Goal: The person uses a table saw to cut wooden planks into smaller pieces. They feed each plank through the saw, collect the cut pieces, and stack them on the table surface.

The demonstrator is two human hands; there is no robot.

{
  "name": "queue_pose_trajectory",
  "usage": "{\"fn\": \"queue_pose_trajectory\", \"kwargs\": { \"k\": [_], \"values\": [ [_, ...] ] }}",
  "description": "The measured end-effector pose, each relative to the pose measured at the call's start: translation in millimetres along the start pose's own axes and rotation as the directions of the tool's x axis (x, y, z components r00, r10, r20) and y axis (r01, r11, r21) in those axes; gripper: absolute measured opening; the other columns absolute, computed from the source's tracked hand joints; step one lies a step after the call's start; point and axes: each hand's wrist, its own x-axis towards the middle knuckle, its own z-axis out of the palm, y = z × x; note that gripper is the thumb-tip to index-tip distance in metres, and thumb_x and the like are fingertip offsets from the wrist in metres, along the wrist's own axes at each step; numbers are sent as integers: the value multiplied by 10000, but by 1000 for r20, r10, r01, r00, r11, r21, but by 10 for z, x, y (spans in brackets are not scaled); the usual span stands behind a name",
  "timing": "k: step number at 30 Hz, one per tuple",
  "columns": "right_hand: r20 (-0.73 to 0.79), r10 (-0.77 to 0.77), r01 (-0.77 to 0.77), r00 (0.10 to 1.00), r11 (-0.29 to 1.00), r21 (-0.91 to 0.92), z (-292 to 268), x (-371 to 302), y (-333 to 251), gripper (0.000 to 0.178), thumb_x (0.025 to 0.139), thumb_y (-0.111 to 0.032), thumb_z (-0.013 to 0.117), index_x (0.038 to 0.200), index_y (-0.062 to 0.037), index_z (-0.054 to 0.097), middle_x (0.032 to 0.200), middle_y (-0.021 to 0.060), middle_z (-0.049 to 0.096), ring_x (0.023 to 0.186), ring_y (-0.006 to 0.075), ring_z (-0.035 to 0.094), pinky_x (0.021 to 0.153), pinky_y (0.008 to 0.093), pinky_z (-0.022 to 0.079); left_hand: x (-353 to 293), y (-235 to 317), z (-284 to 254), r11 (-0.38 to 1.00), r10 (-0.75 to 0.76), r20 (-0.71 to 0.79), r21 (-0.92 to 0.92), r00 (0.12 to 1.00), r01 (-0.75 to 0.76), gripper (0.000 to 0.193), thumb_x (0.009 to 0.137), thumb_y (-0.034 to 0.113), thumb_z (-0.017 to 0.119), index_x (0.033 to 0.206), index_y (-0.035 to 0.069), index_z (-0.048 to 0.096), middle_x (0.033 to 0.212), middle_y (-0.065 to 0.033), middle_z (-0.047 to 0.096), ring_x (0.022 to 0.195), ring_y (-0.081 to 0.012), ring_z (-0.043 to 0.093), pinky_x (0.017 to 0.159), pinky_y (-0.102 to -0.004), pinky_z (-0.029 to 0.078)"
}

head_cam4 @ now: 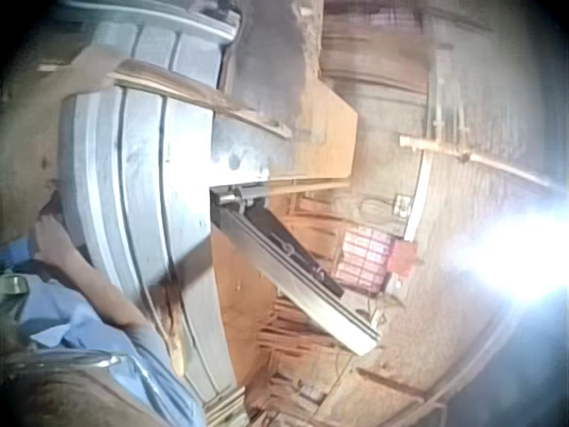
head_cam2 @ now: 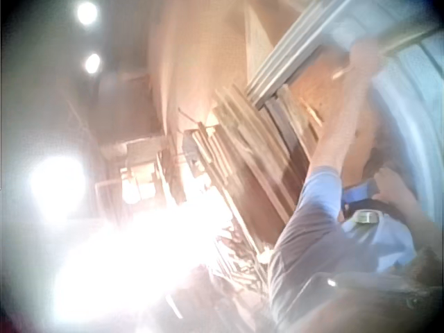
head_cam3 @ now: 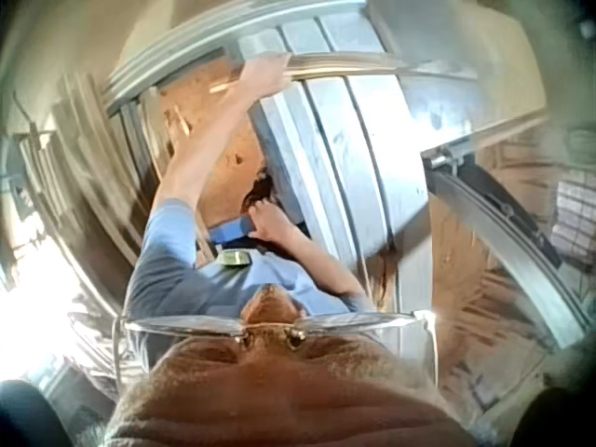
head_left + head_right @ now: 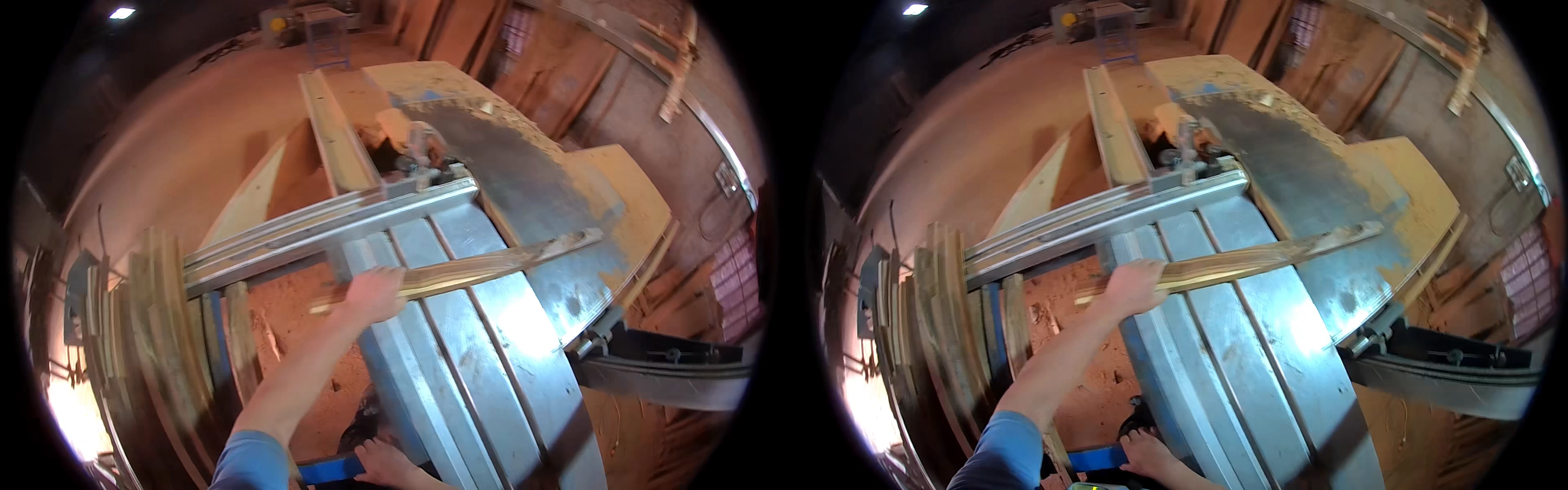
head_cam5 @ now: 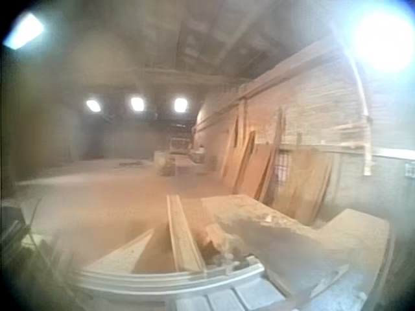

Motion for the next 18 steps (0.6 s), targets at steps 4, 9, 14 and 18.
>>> {"fn": "queue_pose_trajectory", "kwargs": {
  "k": [4, 9, 14, 18],
  "values": [
    [-80, 3, -6, 997, 999, -43, 18, -47, -134, 620, 760, -462, 779, 1096, 17, 576, 1039, 207, 618, 1037, 388, 590, 932, 484, 475, 179, -112, 99, 1000, 27, -157, 12, 987, -26, 522, 813, 261, 688, 1253, 5, 573, 1244, -178, 629, 1131, -347, 607, 978, -454, 487],
    [-66, 4, -5, 998, 1000, -21, 170, -33, -161, 657, 740, -502, 761, 1077, 28, 568, 1006, 205, 606, 1020, 370, 575, 931, 458, 462, 387, -132, 223, 997, 61, -253, 52, 966, -49, 493, 824, 208, 733, 1245, 7, 574, 1247, -153, 612, 1189, -333, 558, 1037, -451, 432],
    [-64, -6, 1, 998, 997, -77, 307, -20, -164, 555, 774, -442, 722, 1059, 6, 561, 1001, 179, 602, 1029, 349, 570, 956, 462, 448, 443, -113, 314, 996, 87, -291, -9, 953, -94, 453, 842, 193, 723, 1227, -1, 585, 1231, -143, 602, 1193, -325, 540, 1047, -442, 422],
    [-102, -11, 4, 995, 997, -75, 494, 13, -149, 412, 807, -335, 662, 1039, -10, 560, 995, 162, 601, 1037, 346, 568, 952, 469, 447, 550, -106, 325, 995, 90, -306, -16, 948, -100, 432, 843, 191, 719, 1206, -10, 598, 1228, -146, 601, 1203, -330, 533, 1052, -442, 418]
  ]
}}
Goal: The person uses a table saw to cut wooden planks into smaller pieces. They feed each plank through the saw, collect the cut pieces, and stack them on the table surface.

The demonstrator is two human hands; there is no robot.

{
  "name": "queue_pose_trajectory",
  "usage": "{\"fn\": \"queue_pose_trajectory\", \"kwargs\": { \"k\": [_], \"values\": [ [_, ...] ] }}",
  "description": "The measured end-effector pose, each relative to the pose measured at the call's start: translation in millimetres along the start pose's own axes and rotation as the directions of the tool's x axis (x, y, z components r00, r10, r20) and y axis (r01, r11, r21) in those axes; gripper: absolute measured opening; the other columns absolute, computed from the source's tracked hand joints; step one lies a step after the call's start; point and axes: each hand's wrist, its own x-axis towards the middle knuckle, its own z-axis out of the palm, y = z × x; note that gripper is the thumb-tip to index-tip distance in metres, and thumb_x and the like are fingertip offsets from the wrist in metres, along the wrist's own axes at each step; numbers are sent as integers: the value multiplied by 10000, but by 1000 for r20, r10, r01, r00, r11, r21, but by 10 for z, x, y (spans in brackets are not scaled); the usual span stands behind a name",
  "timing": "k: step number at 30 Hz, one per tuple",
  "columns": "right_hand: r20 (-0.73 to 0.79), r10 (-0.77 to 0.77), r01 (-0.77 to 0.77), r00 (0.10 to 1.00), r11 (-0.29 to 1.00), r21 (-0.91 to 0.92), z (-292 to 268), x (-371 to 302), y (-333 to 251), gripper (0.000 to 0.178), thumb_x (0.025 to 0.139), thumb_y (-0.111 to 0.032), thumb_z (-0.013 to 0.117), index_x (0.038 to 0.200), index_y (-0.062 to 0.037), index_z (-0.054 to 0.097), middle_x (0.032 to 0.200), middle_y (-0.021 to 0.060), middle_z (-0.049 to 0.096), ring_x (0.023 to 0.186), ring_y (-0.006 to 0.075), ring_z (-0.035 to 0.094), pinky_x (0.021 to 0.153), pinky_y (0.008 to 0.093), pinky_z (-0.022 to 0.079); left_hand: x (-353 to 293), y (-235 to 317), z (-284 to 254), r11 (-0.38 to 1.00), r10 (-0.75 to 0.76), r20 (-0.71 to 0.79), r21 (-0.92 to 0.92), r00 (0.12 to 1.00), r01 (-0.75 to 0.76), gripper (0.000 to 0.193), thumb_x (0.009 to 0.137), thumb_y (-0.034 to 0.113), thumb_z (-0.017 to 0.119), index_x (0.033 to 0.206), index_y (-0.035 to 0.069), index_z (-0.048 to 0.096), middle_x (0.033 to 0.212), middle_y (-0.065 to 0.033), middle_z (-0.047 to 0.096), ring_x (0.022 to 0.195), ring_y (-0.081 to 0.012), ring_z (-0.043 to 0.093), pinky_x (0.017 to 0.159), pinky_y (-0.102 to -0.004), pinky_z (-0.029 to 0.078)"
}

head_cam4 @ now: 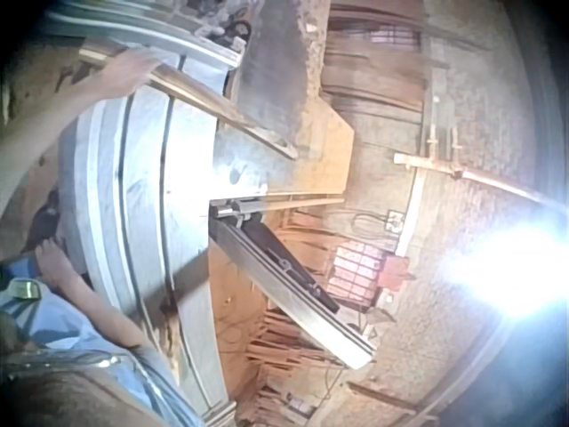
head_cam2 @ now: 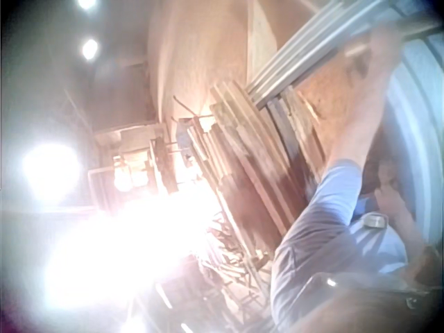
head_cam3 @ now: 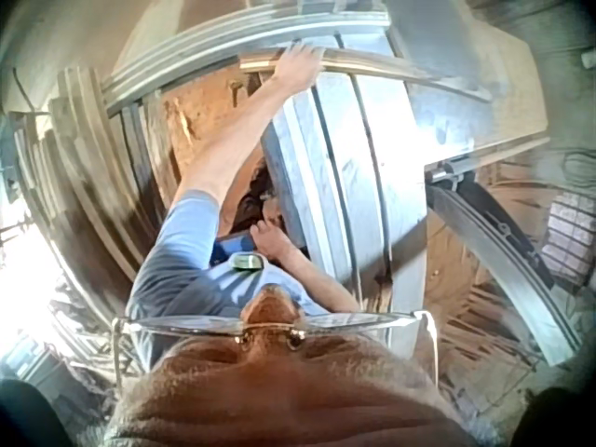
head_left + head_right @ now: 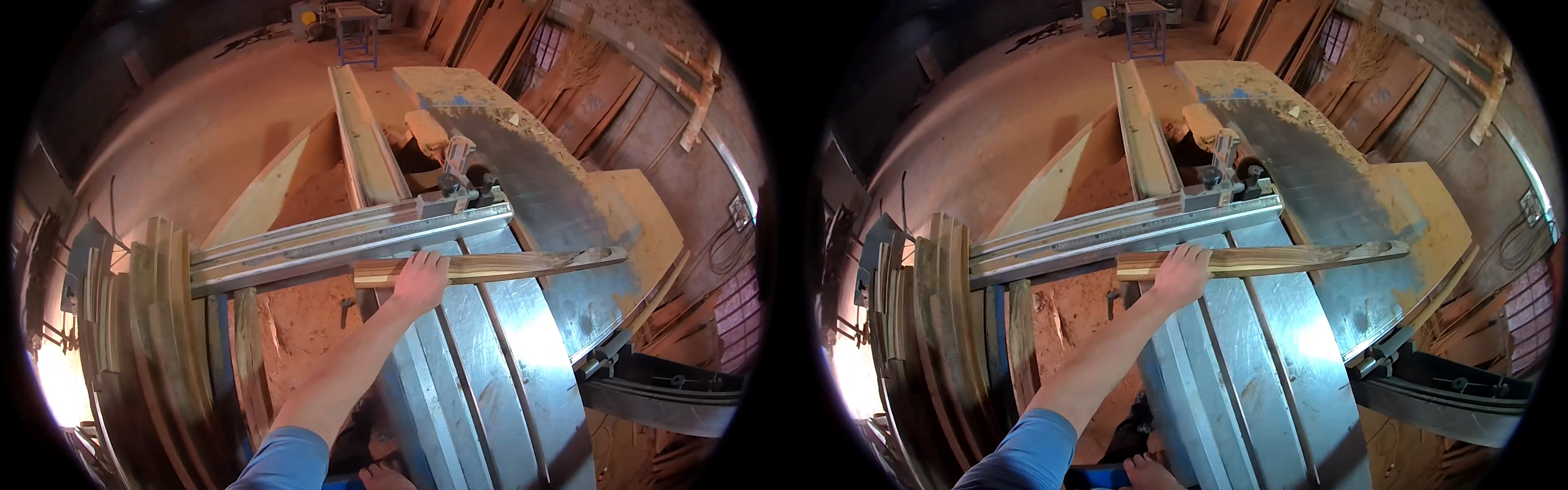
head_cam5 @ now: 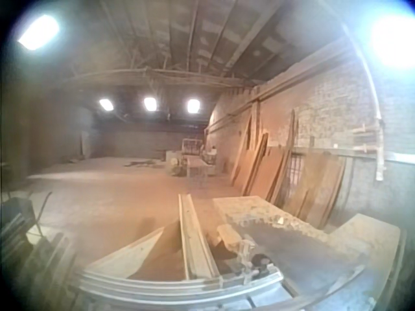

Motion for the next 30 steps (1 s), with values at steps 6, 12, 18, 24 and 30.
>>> {"fn": "queue_pose_trajectory", "kwargs": {
  "k": [6, 12, 18, 24, 30],
  "values": [
    [0, 35, -35, 999, 999, -18, 161, 23, -9, 251, 849, -196, 544, 1022, -16, 567, 972, 156, 598, 1023, 330, 580, 918, 439, 468, 205, 50, 180, 998, 22, 17, 59, 1000, -23, 405, 849, 171, 692, 1195, -20, 601, 1234, -161, 601, 1205, -343, 530, 1062, -449, 414],
    [-117, -22, 13, 993, 997, -78, 337, 83, -6, 185, 845, -145, 518, 971, -29, 587, 932, 140, 597, 935, 300, 600, 840, 371, 496, 333, 31, 236, 999, 41, -22, 16, 999, -40, 390, 852, 169, 678, 1183, -23, 602, 1277, -170, 593, 1210, -339, 528, 1064, -461, 413],
    [-60, -75, 72, 995, 996, -52, 578, 125, 93, 205, 855, -179, 522, 958, -17, 596, 947, 156, 597, 947, 321, 593, 868, 438, 483, 438, 199, 118, 982, -85, 177, 179, 980, 53, 441, 865, 246, 693, 1238, 26, 611, 1313, -152, 580, 1265, -311, 494, 1069, -434, 408],
    [-104, 22, -16, 994, 998, 57, 737, 254, 54, 272, 881, -253, 531, 941, -4, 621, 945, 179, 639, 933, 362, 621, 893, 511, 477, 257, -30, -278, 938, -193, 32, 299, 981, 175, 929, 696, 490, 836, 1420, 30, 480, 1473, -218, 368, 1388, -398, 311, 1169, -535, 250],
    [-92, 6, -4, 996, 1000, 21, 679, 270, 48, 276, 875, -260, 536, 908, -6, 639, 939, 176, 648, 925, 361, 624, 846, 528, 491, 252, -111, -433, 918, -236, 45, 338, 971, 208, 1063, 607, 507, 864, 1442, 17, 425, 1457, -240, 362, 1400, -411, 289, 1202, -528, 181]
  ]
}}
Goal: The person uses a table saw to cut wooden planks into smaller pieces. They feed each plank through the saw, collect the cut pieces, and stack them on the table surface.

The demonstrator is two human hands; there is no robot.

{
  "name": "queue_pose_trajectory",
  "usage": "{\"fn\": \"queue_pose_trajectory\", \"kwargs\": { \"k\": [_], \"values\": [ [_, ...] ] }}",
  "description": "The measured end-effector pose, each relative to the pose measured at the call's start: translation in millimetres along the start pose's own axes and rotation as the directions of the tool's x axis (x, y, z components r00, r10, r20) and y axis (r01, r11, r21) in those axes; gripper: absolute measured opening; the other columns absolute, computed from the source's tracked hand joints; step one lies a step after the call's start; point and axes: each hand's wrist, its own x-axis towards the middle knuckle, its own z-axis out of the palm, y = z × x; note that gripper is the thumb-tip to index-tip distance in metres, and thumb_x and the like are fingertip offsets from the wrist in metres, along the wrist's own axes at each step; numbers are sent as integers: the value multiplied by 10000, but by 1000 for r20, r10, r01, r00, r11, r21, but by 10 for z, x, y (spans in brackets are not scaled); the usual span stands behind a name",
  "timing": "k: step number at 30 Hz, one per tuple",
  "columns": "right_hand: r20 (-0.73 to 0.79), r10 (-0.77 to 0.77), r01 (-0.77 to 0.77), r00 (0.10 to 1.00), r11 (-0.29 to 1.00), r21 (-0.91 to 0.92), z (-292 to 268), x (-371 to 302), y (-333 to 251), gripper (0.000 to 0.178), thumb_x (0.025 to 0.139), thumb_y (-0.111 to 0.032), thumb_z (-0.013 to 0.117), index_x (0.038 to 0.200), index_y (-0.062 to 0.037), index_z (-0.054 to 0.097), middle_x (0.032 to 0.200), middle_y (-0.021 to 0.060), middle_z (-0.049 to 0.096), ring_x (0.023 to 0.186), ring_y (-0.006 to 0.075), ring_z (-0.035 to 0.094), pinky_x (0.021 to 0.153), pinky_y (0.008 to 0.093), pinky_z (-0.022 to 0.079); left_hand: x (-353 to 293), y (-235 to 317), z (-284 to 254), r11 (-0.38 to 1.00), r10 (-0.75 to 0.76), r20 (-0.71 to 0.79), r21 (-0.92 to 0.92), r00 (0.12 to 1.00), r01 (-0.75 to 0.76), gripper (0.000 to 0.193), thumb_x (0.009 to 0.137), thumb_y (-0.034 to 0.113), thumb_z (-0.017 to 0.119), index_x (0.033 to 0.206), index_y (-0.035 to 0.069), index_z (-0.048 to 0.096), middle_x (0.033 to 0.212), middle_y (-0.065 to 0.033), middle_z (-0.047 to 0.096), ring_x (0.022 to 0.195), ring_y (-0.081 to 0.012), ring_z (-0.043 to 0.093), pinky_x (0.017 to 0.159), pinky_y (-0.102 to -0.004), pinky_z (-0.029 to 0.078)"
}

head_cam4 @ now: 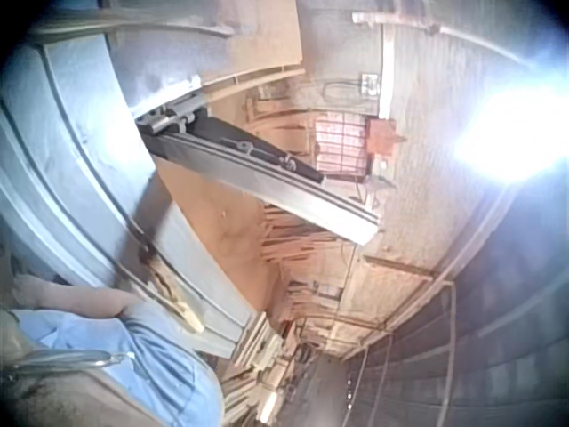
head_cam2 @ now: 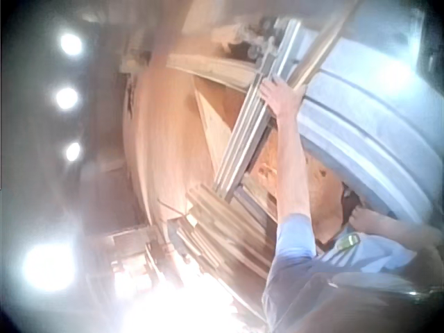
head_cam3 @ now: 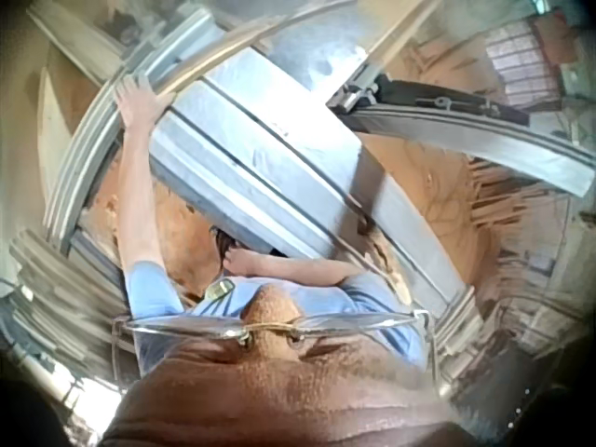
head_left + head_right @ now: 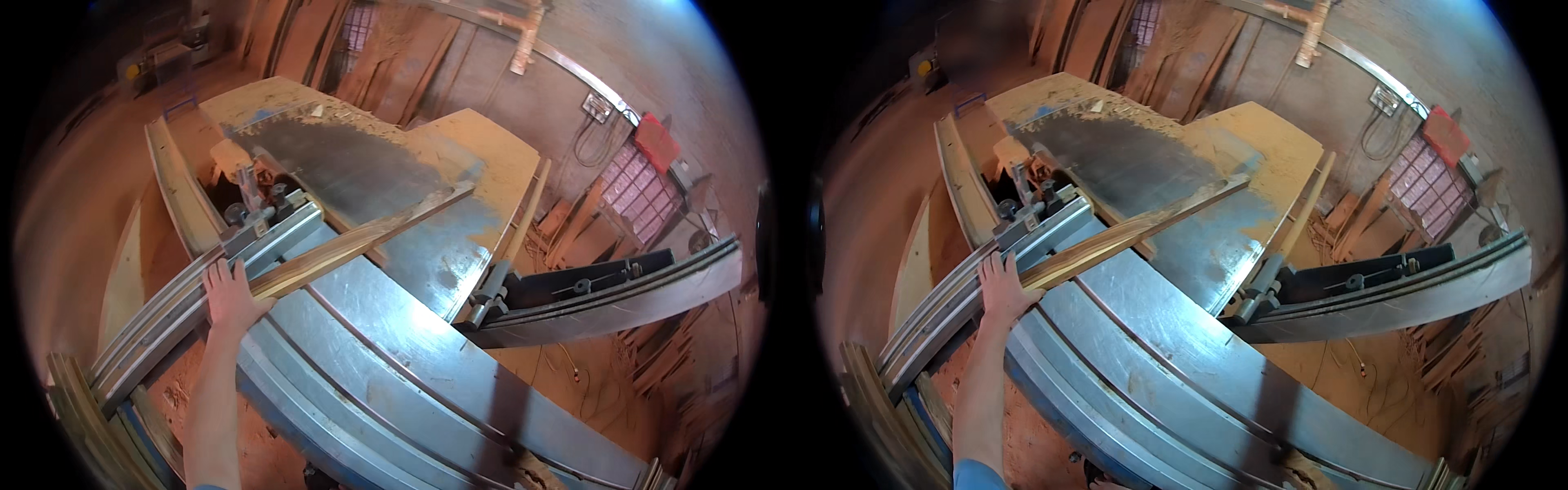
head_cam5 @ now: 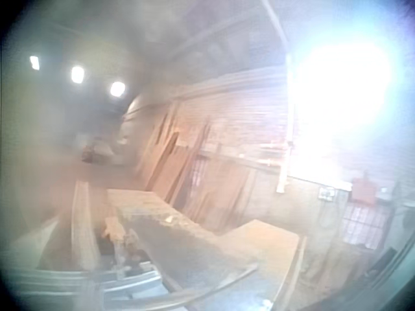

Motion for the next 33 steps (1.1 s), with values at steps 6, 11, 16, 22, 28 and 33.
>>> {"fn": "queue_pose_trajectory", "kwargs": {
  "k": [6, 11, 16, 22, 28, 33],
  "values": [
    [-37, 40, -32, 999, 983, 183, 135, 88, 14, 256, 869, -247, 541, 887, -10, 639, 922, 158, 646, 909, 342, 621, 844, 502, 493, -12, 32, -27, 999, 2, -9, 40, 1000, -2, 1038, 630, 539, 857, 1426, 14, 446, 1420, -226, 390, 1361, -384, 338, 1186, -528, 201],
    [-116, 15, 4, 993, 988, 155, 49, 41, 4, 237, 863, -235, 547, 890, -17, 636, 901, 150, 645, 902, 337, 620, 843, 494, 489, 10, 91, -43, 1000, -5, -5, 24, 1000, 6, 1028, 620, 507, 871, 1417, 12, 452, 1417, -234, 399, 1358, -396, 346, 1179, -529, 216],
    [-18, 17, -14, 1000, 991, 135, -154, 21, -14, 229, 854, -229, 554, 893, -19, 636, 904, 154, 648, 910, 336, 624, 834, 493, 488, 27, 25, 67, 999, -21, -105, 23, 994, 24, 976, 611, 494, 882, 1370, 19, 494, 1394, -230, 430, 1344, -396, 366, 1165, -529, 236],
    [-14, 45, -43, 999, 991, 125, 218, 16, 105, 195, 850, -206, 553, 904, -37, 635, 934, 159, 642, 916, 338, 620, 851, 493, 486, 82, 92, 117, 1000, -17, -144, 14, 989, 19, 931, 612, 513, 876, 1331, 43, 517, 1332, -209, 465, 1294, -382, 413, 1124, -524, 283],
    [13, -58, 58, 998, 997, -41, -280, -100, -4, 126, 830, -141, 575, 898, -48, 626, 918, 154, 626, 930, 336, 610, 874, 499, 477, 114, 81, 129, 996, -54, -136, 61, 989, 63, 902, 623, 560, 859, 1299, 45, 558, 1277, -198, 497, 1270, -371, 433, 1111, -515, 295],
    [-37, -92, 85, 995, 983, -161, -433, -123, -35, 101, 825, -108, 568, 891, -53, 622, 915, 135, 621, 935, 310, 603, 876, 446, 489, 118, 72, 93, 994, -73, -105, 68, 992, 80, 866, 650, 602, 830, 1274, 53, 587, 1270, -188, 507, 1238, -343, 444, 1101, -520, 292]
  ]
}}
